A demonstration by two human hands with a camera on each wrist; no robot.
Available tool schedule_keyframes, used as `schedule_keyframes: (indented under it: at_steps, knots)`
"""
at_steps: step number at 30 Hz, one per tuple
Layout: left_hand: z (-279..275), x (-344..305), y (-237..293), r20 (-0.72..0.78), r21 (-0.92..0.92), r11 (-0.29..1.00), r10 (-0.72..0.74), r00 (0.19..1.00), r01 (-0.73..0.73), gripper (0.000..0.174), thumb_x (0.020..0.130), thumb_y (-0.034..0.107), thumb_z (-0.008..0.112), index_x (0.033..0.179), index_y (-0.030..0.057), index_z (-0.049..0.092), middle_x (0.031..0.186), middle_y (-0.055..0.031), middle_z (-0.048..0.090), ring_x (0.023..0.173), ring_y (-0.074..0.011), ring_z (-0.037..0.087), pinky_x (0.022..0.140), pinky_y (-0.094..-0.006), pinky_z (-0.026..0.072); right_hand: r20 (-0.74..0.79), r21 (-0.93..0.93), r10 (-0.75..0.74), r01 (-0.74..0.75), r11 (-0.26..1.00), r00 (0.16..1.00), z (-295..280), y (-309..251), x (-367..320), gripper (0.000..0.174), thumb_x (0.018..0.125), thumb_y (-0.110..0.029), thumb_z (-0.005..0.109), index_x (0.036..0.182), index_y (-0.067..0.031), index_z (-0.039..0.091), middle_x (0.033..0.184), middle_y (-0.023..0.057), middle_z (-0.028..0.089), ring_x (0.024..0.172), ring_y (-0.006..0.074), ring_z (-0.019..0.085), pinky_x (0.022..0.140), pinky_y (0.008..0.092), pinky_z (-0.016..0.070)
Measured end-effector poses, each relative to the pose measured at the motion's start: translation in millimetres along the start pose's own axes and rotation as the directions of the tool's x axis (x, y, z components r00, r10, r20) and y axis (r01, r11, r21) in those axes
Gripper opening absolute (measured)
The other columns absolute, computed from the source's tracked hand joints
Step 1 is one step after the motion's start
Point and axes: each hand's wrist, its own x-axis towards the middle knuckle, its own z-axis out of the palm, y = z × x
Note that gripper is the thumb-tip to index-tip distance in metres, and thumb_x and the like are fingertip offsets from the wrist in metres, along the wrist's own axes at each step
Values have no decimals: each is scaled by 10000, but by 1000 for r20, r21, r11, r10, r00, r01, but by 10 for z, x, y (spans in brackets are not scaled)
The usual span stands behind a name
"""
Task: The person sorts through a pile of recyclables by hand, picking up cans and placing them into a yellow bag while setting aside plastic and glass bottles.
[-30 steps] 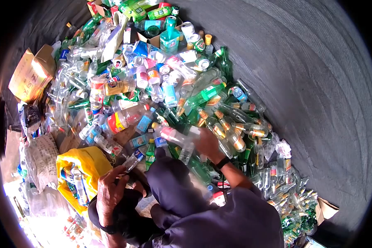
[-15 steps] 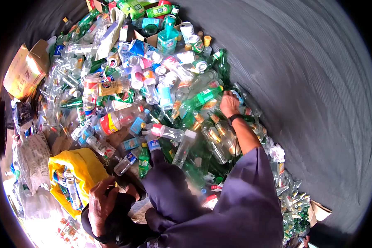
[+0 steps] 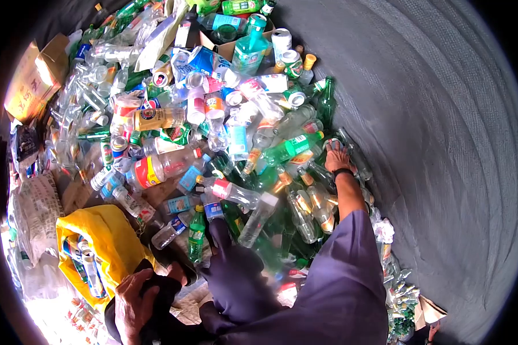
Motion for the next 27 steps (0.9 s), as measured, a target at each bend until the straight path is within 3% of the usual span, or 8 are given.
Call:
schedule_keyframes:
  at_steps: [5, 11, 16, 18, 19, 22, 25, 27]
  knots:
    - [2, 33, 88, 16, 4, 998, -60, 998, 60, 355, 755, 86, 749, 1092, 2, 677, 1003, -189, 715, 944, -375, 683, 875, -411, 525, 47, -85, 91, -87, 993, 995, -95, -137, -62, 827, 898, -145, 597, 1595, -276, 170, 1662, 80, 96, 1462, 413, 271, 1144, 589, 368]
    - [9, 35, -22, 13, 1, 999, -33, 999, 33, 368, 755, 96, 753, 1102, 1, 674, 1001, -188, 713, 916, -379, 675, 854, -420, 523, -51, 25, 79, -78, 997, 996, 20, 104, 124, 739, 839, -135, 680, 1491, -223, 344, 1528, 152, 260, 1393, 465, 344, 1075, 579, 444]
    - [49, 132, 455, -130, 154, 984, -75, 989, 95, 391, 764, 124, 759, 1120, -5, 665, 1030, -195, 706, 932, -377, 664, 861, -424, 514, -156, 2, 33, -34, 999, 987, 50, 142, 50, 777, 802, -162, 695, 1506, -118, 368, 1616, 186, 195, 1360, 492, 393, 1111, 484, 404]
    - [16, 157, 465, -112, 136, 988, -64, 992, 79, 393, 767, 128, 757, 1125, -6, 663, 1035, -196, 705, 937, -381, 663, 866, -429, 512, -144, -50, -59, 53, 997, 988, 196, 278, 318, 774, 789, -163, 705, 1484, -69, 379, 1599, 187, 283, 1363, 451, 424, 1099, 480, 415]
    - [11, 163, 457, -101, 119, 991, -52, 994, 64, 396, 770, 132, 754, 1130, -6, 662, 1041, -198, 704, 942, -385, 661, 871, -433, 510, -220, -74, -79, 64, 995, 972, 250, 318, 364, 744, 808, -208, 709, 1460, -38, 393, 1514, 183, 421, 1308, 401, 503, 1063, 466, 444]
    - [34, 53, 21, -19, 137, 990, -32, 999, 35, 393, 777, 138, 747, 1133, -7, 661, 1047, -201, 703, 950, -394, 658, 880, -443, 506, -174, -168, -65, 36, 985, 983, 190, 357, 393, 547, 901, -195, 596, 1409, -71, 434, 1483, 175, 467, 1213, 398, 584, 986, 467, 500]
    - [56, 11, 14, -25, 144, 989, -39, 999, 43, 390, 781, 137, 742, 1133, -9, 659, 1052, -205, 702, 953, -398, 656, 882, -447, 504, -369, -171, -144, 85, 982, 918, 296, 418, 389, 524, 906, -257, 616, 1365, -52, 468, 1367, 184, 578, 1177, 390, 602, 953, 468, 509]
    - [60, 19, -2, -21, 143, 989, -37, 999, 40, 394, 780, 135, 740, 1137, -10, 656, 1053, -207, 700, 953, -399, 656, 881, -447, 504, -254, -129, -91, 59, 990, 963, 244, 416, 338, 579, 874, -264, 674, 1367, -57, 452, 1381, 211, 542, 1193, 390, 586, 951, 471, 511]
